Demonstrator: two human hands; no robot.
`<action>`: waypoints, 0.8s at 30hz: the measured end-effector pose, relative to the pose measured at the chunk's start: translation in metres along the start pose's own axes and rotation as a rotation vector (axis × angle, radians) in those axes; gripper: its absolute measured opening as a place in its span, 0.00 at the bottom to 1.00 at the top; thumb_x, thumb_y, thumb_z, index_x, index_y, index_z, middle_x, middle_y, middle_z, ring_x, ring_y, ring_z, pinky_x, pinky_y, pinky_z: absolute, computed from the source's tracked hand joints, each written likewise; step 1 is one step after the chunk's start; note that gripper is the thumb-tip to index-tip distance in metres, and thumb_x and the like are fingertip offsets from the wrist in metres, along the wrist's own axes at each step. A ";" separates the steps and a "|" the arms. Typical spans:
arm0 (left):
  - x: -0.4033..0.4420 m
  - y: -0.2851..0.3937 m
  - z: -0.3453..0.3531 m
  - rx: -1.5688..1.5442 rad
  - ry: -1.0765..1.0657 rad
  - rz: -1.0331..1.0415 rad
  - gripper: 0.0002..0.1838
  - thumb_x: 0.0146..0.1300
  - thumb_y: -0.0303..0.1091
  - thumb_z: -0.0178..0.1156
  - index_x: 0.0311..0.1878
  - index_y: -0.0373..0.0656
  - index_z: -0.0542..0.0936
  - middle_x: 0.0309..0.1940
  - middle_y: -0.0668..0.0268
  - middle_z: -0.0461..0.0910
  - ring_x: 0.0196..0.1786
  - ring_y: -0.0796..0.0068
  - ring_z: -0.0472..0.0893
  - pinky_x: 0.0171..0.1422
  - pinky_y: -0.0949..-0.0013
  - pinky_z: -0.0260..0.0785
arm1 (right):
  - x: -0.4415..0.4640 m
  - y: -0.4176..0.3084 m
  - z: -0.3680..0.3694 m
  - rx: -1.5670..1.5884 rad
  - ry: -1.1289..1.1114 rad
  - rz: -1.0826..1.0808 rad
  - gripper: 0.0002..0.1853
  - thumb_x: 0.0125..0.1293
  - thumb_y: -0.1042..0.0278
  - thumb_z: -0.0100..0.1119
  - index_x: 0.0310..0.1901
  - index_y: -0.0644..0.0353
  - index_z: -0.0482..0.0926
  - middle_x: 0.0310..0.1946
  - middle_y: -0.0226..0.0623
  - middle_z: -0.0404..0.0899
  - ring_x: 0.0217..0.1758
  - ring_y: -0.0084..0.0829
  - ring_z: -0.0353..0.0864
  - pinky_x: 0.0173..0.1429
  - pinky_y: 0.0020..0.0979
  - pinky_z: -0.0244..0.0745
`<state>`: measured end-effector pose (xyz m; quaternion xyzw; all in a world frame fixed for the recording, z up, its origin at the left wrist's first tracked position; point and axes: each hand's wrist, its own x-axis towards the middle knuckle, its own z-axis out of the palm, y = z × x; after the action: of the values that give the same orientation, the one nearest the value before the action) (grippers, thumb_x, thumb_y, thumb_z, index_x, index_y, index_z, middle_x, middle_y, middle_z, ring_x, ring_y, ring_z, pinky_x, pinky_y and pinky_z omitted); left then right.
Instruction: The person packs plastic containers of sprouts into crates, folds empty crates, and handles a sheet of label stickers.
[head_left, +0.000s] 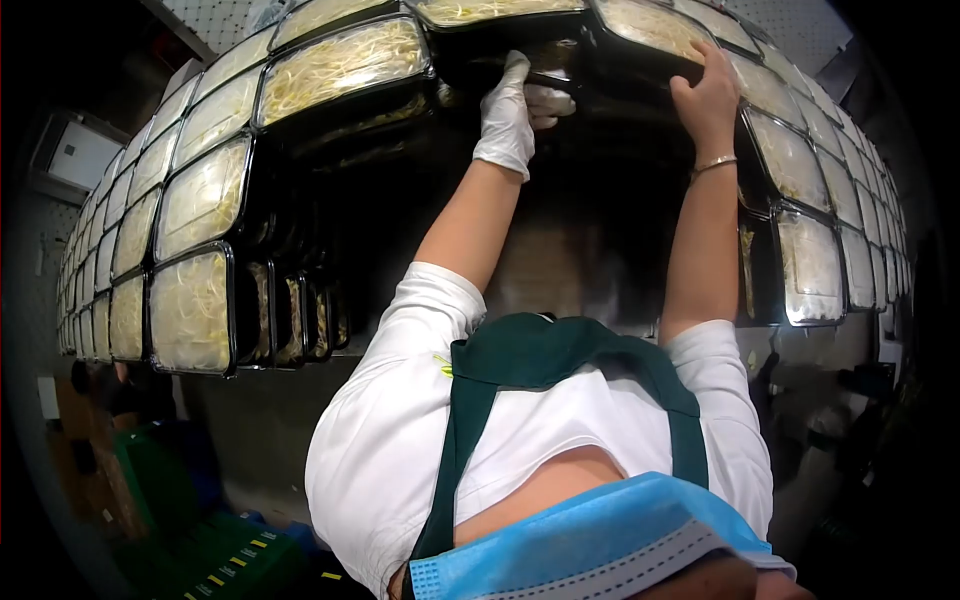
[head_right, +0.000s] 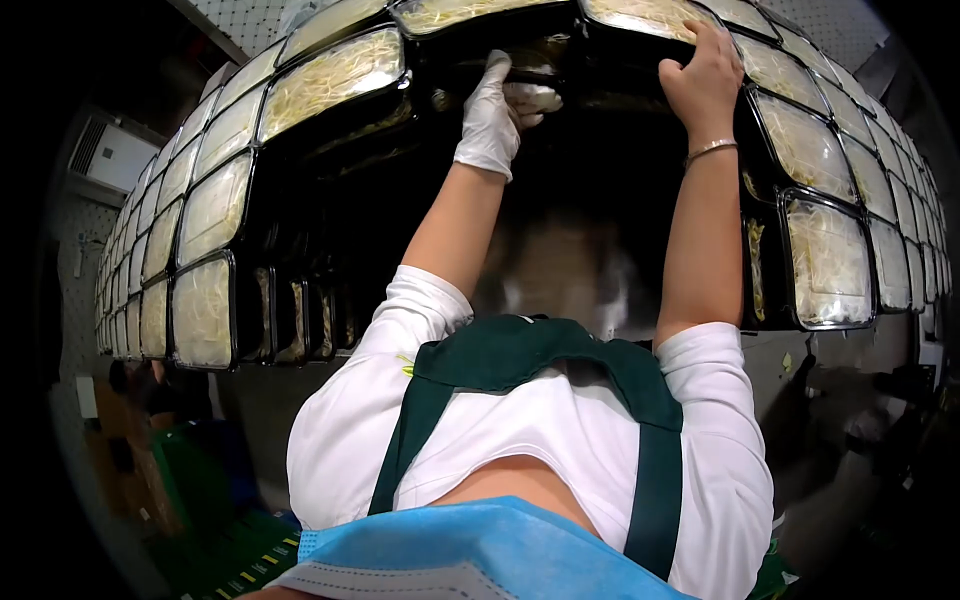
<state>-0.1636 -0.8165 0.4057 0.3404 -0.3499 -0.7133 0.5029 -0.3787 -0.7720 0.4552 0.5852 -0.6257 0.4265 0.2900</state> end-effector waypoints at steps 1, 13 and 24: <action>0.003 0.004 0.005 -0.047 0.049 0.054 0.24 0.60 0.48 0.46 0.18 0.37 0.75 0.18 0.57 0.78 0.20 0.67 0.79 0.22 0.75 0.67 | 0.003 -0.002 -0.002 0.021 -0.034 0.007 0.23 0.41 0.66 0.50 0.45 0.56 0.70 0.48 0.38 0.69 0.57 0.38 0.62 0.61 0.34 0.53; 0.006 -0.021 0.008 0.039 0.022 0.187 0.28 0.62 0.50 0.43 0.20 0.37 0.78 0.18 0.63 0.78 0.22 0.77 0.77 0.30 0.77 0.67 | 0.161 -0.130 0.099 0.246 -0.513 -0.047 0.13 0.51 0.68 0.51 0.36 0.67 0.75 0.30 0.45 0.78 0.35 0.34 0.77 0.40 0.31 0.71; -0.008 -0.025 -0.014 -0.144 -0.052 0.050 0.16 0.60 0.40 0.53 0.27 0.36 0.77 0.20 0.65 0.78 0.28 0.79 0.77 0.40 0.75 0.67 | 0.232 -0.125 0.281 0.078 -1.043 -0.238 0.43 0.49 0.27 0.41 0.52 0.61 0.71 0.51 0.49 0.69 0.58 0.37 0.64 0.62 0.35 0.54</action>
<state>-0.1620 -0.8050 0.3781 0.2759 -0.3187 -0.7326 0.5344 -0.2523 -1.1237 0.5475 0.7968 -0.5996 0.0662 -0.0349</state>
